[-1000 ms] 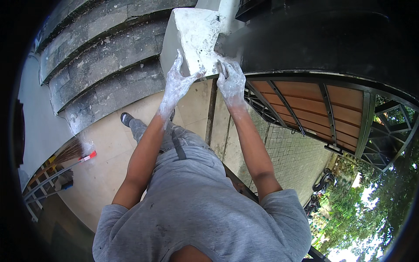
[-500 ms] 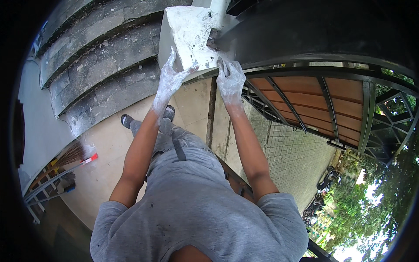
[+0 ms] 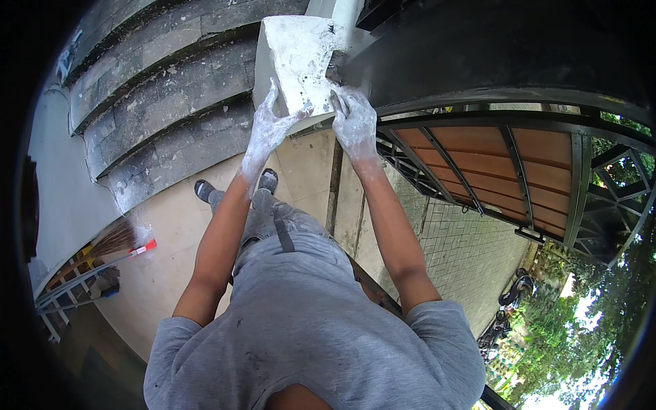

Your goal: The recorder is applying patching compound or plaster to a stone pillar using their fingers to fill in gaps and smooth the surface.

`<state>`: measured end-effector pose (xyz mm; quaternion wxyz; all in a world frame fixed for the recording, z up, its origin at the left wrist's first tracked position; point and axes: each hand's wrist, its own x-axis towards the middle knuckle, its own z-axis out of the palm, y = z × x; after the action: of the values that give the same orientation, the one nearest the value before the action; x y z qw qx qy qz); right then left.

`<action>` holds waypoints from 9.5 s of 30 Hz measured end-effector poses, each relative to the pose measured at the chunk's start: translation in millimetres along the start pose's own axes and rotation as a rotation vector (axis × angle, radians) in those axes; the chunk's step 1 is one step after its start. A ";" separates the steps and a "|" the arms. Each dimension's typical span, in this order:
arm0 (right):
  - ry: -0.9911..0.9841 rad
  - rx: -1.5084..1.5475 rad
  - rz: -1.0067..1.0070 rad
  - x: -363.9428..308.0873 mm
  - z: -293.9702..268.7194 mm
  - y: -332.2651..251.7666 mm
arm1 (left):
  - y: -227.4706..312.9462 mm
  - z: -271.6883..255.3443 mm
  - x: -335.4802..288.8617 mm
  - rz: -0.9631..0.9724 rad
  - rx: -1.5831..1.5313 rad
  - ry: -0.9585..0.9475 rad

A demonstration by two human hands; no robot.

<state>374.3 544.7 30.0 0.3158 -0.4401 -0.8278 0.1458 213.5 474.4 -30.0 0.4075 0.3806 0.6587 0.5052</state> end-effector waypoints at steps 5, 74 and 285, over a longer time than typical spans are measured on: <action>-0.008 -0.028 -0.019 5.5 0.0 1.3 | -3.6 3.4 1.1 0.069 0.037 0.058; -1.138 0.769 0.845 -163.1 385.3 -281.9 | -245.4 -391.2 -234.5 -0.611 -0.299 0.668; -0.244 0.861 0.269 -62.7 -13.3 -73.1 | 102.6 -49.2 -114.0 0.357 0.449 0.000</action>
<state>362.3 451.1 53.2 0.3482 -0.3520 -0.6588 0.5665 220.5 373.3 95.2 0.2176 0.5713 0.6766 0.4105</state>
